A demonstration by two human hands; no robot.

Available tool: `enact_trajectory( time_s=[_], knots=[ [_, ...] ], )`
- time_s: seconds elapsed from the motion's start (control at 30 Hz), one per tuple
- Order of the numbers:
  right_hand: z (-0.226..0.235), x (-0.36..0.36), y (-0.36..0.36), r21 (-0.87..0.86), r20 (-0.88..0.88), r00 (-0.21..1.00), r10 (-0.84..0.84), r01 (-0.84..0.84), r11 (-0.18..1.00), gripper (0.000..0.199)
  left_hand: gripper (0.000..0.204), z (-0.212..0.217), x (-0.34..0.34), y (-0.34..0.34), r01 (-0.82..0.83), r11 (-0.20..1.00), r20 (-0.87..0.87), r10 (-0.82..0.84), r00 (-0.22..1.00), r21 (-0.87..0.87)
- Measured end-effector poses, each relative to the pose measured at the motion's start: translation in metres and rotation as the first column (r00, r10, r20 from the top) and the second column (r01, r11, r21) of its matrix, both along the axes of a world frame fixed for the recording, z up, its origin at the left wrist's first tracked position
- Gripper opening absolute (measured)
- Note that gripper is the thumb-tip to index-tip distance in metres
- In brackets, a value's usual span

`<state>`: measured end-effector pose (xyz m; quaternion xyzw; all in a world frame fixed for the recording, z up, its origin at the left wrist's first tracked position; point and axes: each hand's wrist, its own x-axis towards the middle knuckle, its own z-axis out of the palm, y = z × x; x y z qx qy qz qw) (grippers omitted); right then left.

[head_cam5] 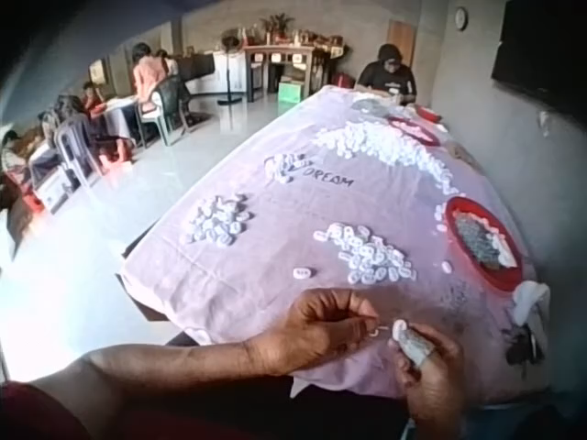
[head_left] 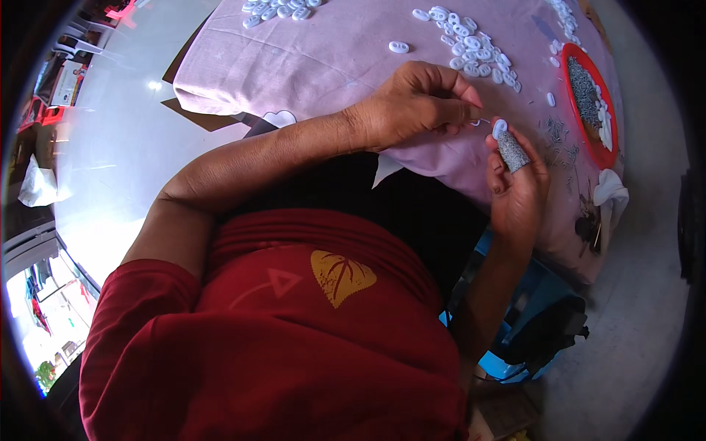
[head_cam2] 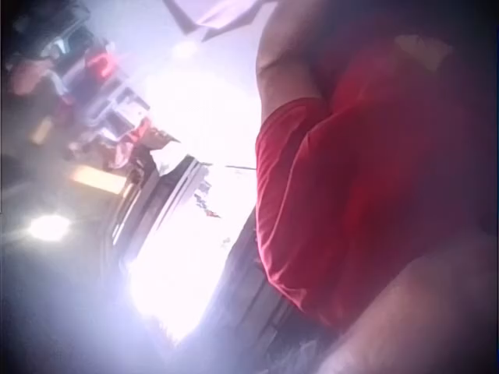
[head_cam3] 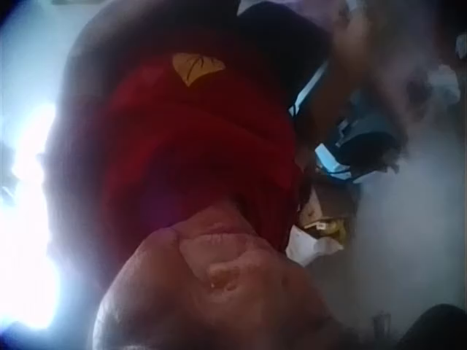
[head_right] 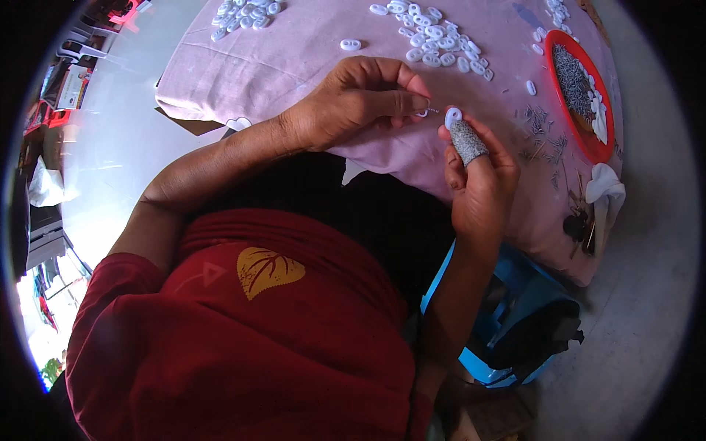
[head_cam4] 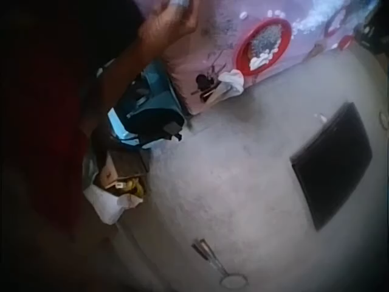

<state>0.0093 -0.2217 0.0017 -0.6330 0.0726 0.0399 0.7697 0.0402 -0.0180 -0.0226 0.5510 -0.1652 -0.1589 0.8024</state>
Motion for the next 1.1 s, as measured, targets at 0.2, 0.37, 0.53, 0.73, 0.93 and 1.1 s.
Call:
enact_trajectory(
  time_s=[0.2,0.37,0.53,0.73,0.93,1.1],
  knots=[
    [0.002,-0.003,0.005,-0.06,0.035,0.999,0.008,-0.005,0.998,0.029,0.011,0.003,-0.003,-0.003,-0.023,1.0,-0.024,0.023,0.999,0.013],
    [0.001,-0.003,0.004,-0.049,0.046,0.999,0.019,-0.017,0.999,0.027,0.012,0.001,-0.003,-0.003,-0.039,0.998,0.03,0.038,0.999,0.04],
    [0.001,-0.004,0.007,-0.079,0.052,0.998,0.035,-0.03,0.996,0.025,0.011,0.0,-0.004,-0.005,-0.064,0.997,0.07,0.06,0.996,0.053],
    [0.005,-0.006,0.011,-0.097,0.034,0.999,0.02,-0.016,0.995,0.024,0.012,0.003,-0.004,-0.004,-0.048,0.997,0.076,0.043,0.996,0.062],
    [0.003,-0.005,0.01,-0.145,0.091,0.996,0.008,0.005,0.989,0.023,0.014,-0.001,-0.004,-0.003,0.01,0.998,-0.005,-0.011,1.0,-0.064],
    [0.006,-0.006,0.01,-0.167,0.097,0.994,0.043,-0.026,0.986,0.023,0.014,-0.001,-0.003,-0.003,0.015,0.998,0.028,-0.013,1.0,-0.064]
  ],
)
